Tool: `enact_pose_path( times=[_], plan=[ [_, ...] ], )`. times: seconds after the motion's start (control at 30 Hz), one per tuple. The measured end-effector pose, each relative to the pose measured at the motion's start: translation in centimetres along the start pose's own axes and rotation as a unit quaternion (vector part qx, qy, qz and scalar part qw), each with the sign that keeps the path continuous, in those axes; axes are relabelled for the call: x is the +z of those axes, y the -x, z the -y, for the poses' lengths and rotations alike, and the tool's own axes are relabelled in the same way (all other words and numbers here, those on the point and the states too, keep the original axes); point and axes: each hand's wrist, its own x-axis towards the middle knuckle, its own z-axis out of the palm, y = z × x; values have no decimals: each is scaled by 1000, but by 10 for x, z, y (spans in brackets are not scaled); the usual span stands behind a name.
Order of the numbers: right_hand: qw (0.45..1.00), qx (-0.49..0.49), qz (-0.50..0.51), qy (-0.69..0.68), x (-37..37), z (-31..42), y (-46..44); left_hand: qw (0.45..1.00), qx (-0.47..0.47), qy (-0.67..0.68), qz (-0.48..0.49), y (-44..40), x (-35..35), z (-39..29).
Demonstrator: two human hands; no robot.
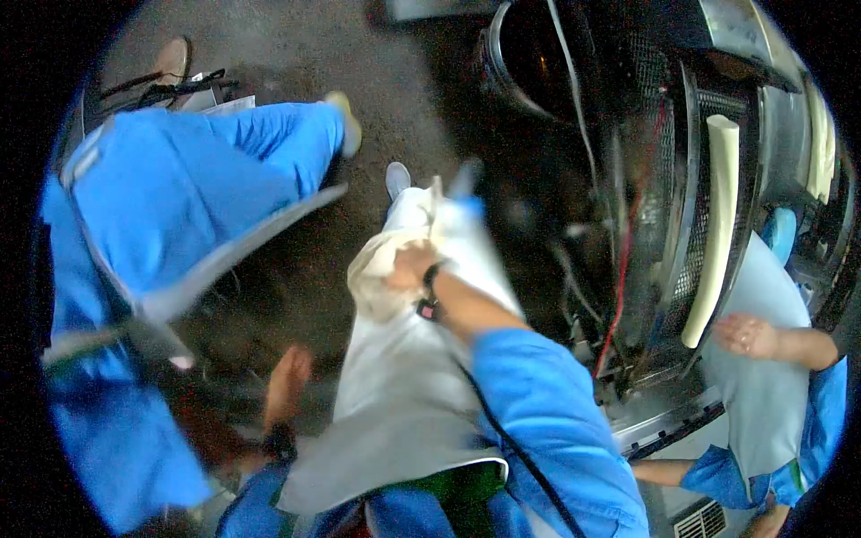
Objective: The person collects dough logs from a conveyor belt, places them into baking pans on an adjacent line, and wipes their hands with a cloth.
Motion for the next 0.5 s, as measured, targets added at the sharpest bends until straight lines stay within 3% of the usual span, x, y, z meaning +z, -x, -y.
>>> enact_pose_path(
  times=[0.13,0.27,0.5],
  plan=[
    [995,54,64,-60,-26,-49,37,999,-7,-15,30,-10,-1,31],
    [974,100,89,-180,-22,-102,114,998,-52,13,-13,-9,9,84],
    [934,67,99,-337,-73,-56,211,998,-48,28,16,-25,42,63]
  ],
)
